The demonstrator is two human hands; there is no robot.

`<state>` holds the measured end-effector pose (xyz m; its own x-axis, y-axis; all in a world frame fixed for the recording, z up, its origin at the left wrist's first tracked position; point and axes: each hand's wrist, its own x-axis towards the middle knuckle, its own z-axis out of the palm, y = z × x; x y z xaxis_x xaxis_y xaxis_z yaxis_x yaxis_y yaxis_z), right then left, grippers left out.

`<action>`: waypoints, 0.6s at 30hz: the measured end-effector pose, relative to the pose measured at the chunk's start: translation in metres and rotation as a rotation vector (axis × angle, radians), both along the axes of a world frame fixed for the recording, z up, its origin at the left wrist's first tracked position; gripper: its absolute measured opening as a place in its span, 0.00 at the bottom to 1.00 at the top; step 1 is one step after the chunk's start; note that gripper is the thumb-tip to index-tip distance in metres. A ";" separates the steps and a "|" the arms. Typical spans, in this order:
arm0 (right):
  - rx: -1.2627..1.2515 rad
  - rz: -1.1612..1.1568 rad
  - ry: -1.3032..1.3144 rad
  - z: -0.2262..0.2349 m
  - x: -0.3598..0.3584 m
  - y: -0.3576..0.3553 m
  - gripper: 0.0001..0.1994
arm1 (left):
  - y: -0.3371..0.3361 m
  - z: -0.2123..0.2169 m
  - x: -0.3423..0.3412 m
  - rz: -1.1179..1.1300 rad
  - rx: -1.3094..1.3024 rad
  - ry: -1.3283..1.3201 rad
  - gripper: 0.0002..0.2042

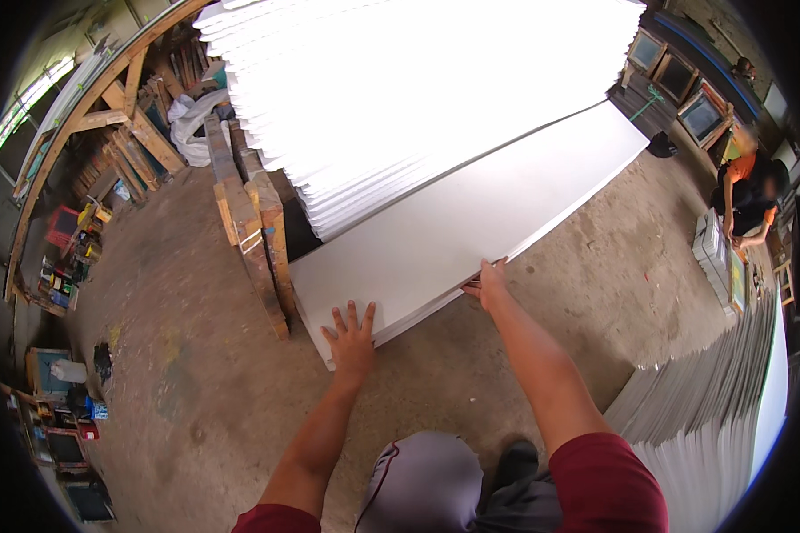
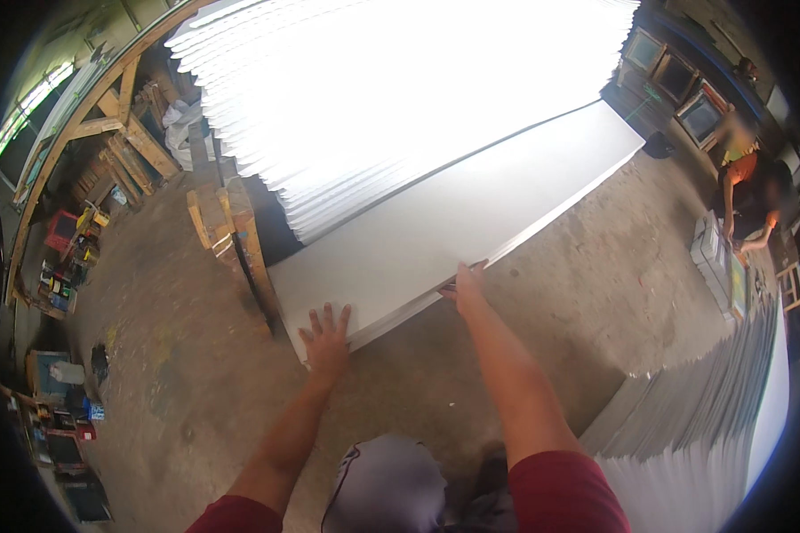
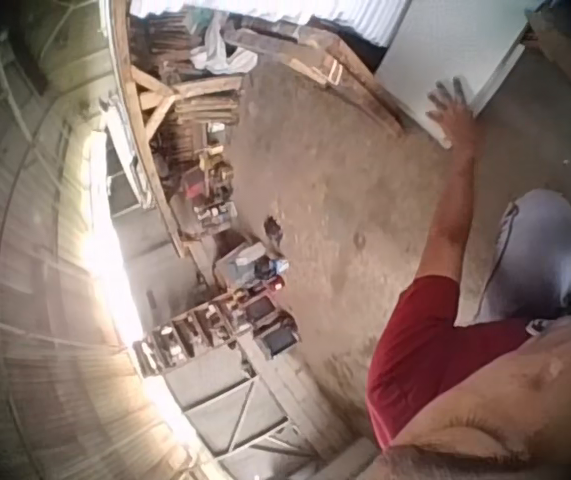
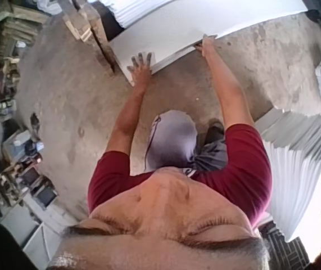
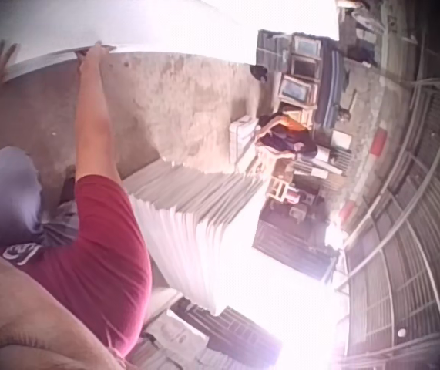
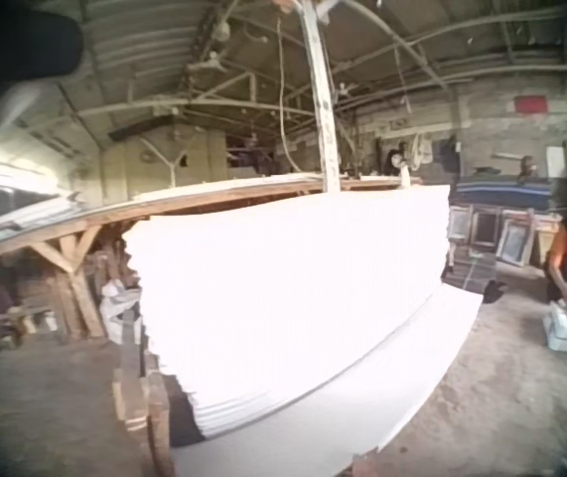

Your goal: The person repeatedly picks up white rectangular boards from a stack on the floor and places them onto a wooden rack. The person continues this stacking process for the duration of the clip.

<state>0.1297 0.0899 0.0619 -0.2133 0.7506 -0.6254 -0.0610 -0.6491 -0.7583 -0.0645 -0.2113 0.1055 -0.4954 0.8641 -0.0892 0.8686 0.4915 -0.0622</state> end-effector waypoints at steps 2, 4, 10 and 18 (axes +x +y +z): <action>-0.009 0.018 -0.033 -0.003 -0.004 0.003 0.45 | 0.000 -0.007 -0.004 0.006 -0.012 0.005 0.49; -0.028 0.030 -0.114 -0.004 -0.011 0.011 0.46 | 0.004 -0.010 -0.008 0.006 -0.024 0.009 0.49; 0.020 0.066 -0.311 0.003 -0.015 0.011 0.43 | 0.010 -0.004 -0.018 0.026 -0.066 -0.080 0.45; 0.232 -0.103 -0.520 -0.016 -0.024 0.001 0.36 | -0.003 -0.029 -0.032 0.026 -0.004 -0.182 0.41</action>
<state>0.1054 0.0907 0.0463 0.1596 0.8812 -0.4450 0.3038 -0.4727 -0.8272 -0.0962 -0.2138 0.0768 -0.4930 0.8505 -0.1833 0.8526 0.5142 0.0932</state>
